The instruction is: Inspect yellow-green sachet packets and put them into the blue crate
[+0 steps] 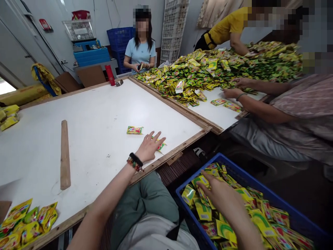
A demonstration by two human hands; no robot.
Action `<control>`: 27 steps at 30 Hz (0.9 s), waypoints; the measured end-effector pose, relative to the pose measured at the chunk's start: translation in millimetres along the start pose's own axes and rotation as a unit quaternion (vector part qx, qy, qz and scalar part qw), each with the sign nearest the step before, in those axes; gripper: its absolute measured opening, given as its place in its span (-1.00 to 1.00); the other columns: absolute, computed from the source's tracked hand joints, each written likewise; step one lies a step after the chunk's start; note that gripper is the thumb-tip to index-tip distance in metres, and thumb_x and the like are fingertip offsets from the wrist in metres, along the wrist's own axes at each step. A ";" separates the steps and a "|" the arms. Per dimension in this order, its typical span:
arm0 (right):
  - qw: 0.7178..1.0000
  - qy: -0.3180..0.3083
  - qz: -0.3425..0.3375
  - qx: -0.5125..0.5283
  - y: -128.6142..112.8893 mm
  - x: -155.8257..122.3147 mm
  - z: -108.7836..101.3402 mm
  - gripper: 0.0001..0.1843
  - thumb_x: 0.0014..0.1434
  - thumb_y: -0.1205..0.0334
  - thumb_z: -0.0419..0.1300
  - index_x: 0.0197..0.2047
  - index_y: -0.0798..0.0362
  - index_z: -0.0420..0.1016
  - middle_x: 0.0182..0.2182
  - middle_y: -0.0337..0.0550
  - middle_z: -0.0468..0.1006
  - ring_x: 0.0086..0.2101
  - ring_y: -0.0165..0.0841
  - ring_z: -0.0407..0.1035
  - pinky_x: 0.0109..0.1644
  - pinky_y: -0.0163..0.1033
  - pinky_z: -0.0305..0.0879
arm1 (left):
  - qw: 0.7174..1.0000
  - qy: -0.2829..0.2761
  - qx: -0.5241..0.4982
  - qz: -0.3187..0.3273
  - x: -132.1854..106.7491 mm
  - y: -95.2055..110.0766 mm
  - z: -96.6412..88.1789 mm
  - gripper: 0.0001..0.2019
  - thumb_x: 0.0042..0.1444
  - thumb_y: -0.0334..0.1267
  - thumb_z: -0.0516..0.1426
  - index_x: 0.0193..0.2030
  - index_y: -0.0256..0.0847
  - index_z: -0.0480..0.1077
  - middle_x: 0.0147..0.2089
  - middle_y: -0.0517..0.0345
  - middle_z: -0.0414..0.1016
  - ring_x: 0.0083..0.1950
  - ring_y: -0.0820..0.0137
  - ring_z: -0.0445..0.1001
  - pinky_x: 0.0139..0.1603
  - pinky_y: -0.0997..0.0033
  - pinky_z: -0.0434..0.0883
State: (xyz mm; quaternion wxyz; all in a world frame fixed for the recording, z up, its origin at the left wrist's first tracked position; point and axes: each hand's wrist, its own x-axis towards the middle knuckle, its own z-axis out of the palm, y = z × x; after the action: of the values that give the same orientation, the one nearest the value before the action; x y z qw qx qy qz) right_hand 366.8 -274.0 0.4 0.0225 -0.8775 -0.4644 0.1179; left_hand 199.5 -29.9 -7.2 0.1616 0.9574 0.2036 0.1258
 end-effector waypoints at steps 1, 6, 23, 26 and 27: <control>0.998 0.001 -0.040 0.042 -9.6 0.2 2.5 -0.53 0.23 0.08 0.12 0.16 0.07 0.44 -0.05 0.11 0.59 -0.14 0.02 0.53 -0.17 0.01 0.48 | 1.000 -0.028 -0.001 0.002 12.2 -8.4 4.4 -0.35 -0.19 -0.58 0.14 0.12 -0.09 0.31 0.34 -0.05 0.19 0.40 -0.05 0.00 0.33 -0.25 -0.02; 0.942 0.046 -0.195 0.271 -63.8 6.2 16.3 -0.57 0.26 0.12 0.09 0.15 0.02 0.44 0.04 -0.02 0.54 0.01 -0.11 0.46 0.04 -0.02 0.42 | 0.997 -0.046 -0.024 -0.048 21.7 -40.6 4.7 -0.64 -0.07 -0.25 0.24 -0.10 -0.24 0.35 -0.11 -0.05 0.48 0.04 0.07 0.43 0.19 -0.10 0.25; 0.643 -0.128 -0.189 0.731 -178.1 30.3 25.0 -0.63 0.11 0.02 0.25 -0.07 0.01 0.61 -0.09 -0.12 0.63 -0.07 -0.16 0.50 0.12 -0.04 0.35 | 0.858 0.451 -0.128 -0.209 -105.6 49.4 58.8 -0.48 0.10 -0.17 0.16 0.16 -0.18 0.09 0.13 -0.17 0.33 0.12 0.17 0.41 0.02 0.14 0.42; 0.734 -0.061 -0.317 0.597 -167.7 28.8 17.0 -0.64 0.15 0.15 0.24 0.03 -0.06 0.55 0.00 -0.12 0.57 0.01 -0.16 0.46 0.14 -0.05 0.34 | 0.877 0.389 -0.173 -0.223 -106.2 45.3 58.0 -0.47 0.10 -0.19 0.15 0.18 -0.19 0.10 0.09 -0.14 0.38 0.04 0.21 0.46 -0.03 0.18 0.45; 0.754 -0.036 -0.341 0.561 -165.7 28.7 15.4 -0.64 0.15 0.18 0.23 0.03 -0.06 0.55 -0.01 -0.11 0.57 0.00 -0.15 0.47 0.11 -0.07 0.37 | 0.884 0.370 -0.179 -0.223 -105.9 44.4 56.8 -0.54 0.10 -0.20 0.14 0.14 -0.18 0.15 0.03 -0.09 0.42 -0.03 0.23 0.49 -0.08 0.21 0.46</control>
State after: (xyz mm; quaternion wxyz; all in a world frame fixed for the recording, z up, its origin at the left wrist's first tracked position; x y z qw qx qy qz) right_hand 244.7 -157.4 4.8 0.5323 -0.4864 -0.5837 0.3733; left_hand 138.7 -128.6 -61.7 0.2672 0.7252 0.4309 0.4658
